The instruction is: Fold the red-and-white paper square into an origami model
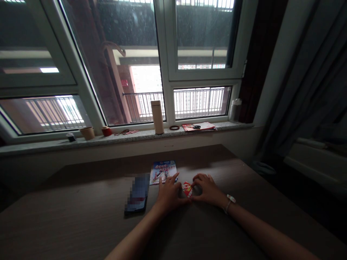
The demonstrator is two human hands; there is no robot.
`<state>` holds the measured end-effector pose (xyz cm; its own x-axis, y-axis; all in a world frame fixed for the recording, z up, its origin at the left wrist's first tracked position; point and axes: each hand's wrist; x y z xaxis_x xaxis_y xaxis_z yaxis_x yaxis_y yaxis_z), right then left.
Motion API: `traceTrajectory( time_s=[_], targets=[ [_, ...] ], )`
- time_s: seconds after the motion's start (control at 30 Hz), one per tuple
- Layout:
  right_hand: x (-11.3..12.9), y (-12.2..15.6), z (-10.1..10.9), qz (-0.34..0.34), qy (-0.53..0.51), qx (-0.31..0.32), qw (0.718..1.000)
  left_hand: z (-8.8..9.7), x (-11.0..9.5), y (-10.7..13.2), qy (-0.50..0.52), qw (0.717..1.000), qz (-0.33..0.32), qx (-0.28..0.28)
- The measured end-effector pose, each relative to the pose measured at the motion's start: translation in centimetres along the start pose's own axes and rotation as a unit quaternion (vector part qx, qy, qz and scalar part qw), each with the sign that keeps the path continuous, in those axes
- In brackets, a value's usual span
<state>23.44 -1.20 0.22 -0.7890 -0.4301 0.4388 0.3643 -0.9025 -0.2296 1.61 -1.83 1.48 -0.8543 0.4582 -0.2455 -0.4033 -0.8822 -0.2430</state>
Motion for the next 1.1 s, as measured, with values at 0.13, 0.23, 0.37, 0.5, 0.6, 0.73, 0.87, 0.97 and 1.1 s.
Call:
traceTrajectory(
  time_s=[0.13,0.23,0.37,0.5,0.6,0.73,0.87,0.97,1.1],
  targets=[
    [0.2,0.1,0.2,0.002,-0.004,0.009,1.0,0.4,0.5,-0.2,0.012,1.0,0.002,0.019],
    [0.2,0.3,0.2,0.003,-0.002,0.011,1.0,0.6,0.9,-0.4,0.02,0.999,0.023,0.027],
    [0.3,0.4,0.2,0.004,0.0,0.018,1.0,0.5,1.2,-0.5,0.034,0.999,0.033,0.021],
    [0.2,0.4,0.0,0.005,-0.005,0.021,1.0,-0.1,1.3,-0.5,0.051,0.998,0.035,0.009],
    [-0.1,0.4,0.0,0.006,-0.013,0.026,1.0,-0.5,1.6,-0.5,0.062,0.998,0.024,-0.003],
    [-0.8,0.2,0.2,0.025,-0.025,0.047,0.998,-0.9,2.0,-0.5,0.084,0.996,0.025,-0.006],
    [-1.6,-0.1,0.1,0.043,-0.038,0.028,0.998,-1.0,2.2,-0.6,0.089,0.996,0.025,-0.005],
    [-2.0,-0.3,-0.5,0.041,-0.044,-0.008,0.998,-1.0,2.2,-0.7,0.094,0.995,0.029,-0.003],
    [-2.3,-0.6,-1.1,0.033,-0.048,-0.029,0.998,-0.9,2.1,-0.7,0.107,0.994,0.036,-0.004]
  ],
)
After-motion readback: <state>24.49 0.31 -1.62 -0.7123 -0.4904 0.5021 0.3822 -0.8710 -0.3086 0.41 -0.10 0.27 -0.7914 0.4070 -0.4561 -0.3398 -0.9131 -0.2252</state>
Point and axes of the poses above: each hand's wrist, its own y-axis away from the middle knuckle, its own z-axis out of the back of the hand, x = y × z, and after that the axes turned 3 degrees about y, right-handed
